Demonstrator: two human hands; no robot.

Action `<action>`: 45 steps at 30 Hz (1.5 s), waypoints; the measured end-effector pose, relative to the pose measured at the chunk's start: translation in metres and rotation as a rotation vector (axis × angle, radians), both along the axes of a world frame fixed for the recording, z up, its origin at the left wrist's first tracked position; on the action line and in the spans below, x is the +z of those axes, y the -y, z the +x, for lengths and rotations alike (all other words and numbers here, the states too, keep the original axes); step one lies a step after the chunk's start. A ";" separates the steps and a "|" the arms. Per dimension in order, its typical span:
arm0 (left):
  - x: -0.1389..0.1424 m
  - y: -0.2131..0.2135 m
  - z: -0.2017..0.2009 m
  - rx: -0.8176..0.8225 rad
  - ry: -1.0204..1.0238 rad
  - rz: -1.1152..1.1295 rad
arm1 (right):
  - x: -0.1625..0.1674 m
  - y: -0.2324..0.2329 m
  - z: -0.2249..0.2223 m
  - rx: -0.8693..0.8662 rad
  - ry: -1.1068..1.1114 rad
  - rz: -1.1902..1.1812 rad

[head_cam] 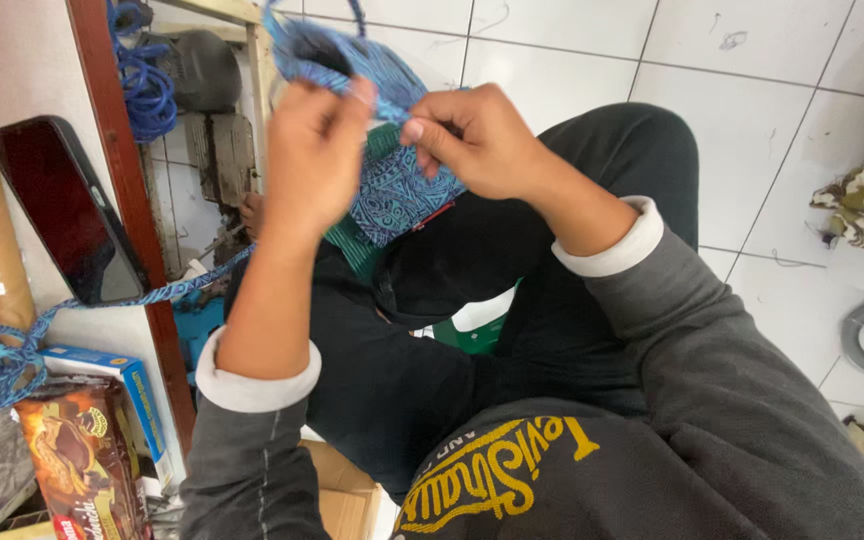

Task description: The person is sewing a blue patterned fabric pouch by hand. They are threading a needle and stitching the edges of the pouch, occasionally adjusting the fabric and pulling the thread through.

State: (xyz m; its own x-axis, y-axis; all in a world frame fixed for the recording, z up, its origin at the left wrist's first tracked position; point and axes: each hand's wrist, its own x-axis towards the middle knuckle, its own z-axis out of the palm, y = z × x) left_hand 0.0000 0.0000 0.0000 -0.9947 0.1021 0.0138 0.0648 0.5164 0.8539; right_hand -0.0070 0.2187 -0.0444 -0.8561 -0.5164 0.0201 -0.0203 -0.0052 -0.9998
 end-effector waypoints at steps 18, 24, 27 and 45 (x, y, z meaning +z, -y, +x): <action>0.004 0.015 -0.008 0.111 0.119 0.018 | 0.012 0.000 -0.002 0.074 -0.128 0.079; -0.003 -0.005 0.002 -0.025 0.169 -0.149 | 0.014 0.005 0.003 0.034 -0.117 0.045; 0.006 0.011 -0.008 0.210 0.399 0.040 | 0.016 0.002 0.000 0.045 -0.120 0.084; 0.003 -0.001 0.002 -0.002 0.100 -0.091 | 0.011 0.012 0.006 0.036 -0.133 0.038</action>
State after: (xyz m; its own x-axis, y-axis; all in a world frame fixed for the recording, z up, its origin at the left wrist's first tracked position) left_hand 0.0016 0.0010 0.0029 -0.9904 0.1003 -0.0949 -0.0173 0.5918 0.8059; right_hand -0.0006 0.2063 -0.0332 -0.8280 -0.5494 0.1118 -0.1530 0.0296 -0.9878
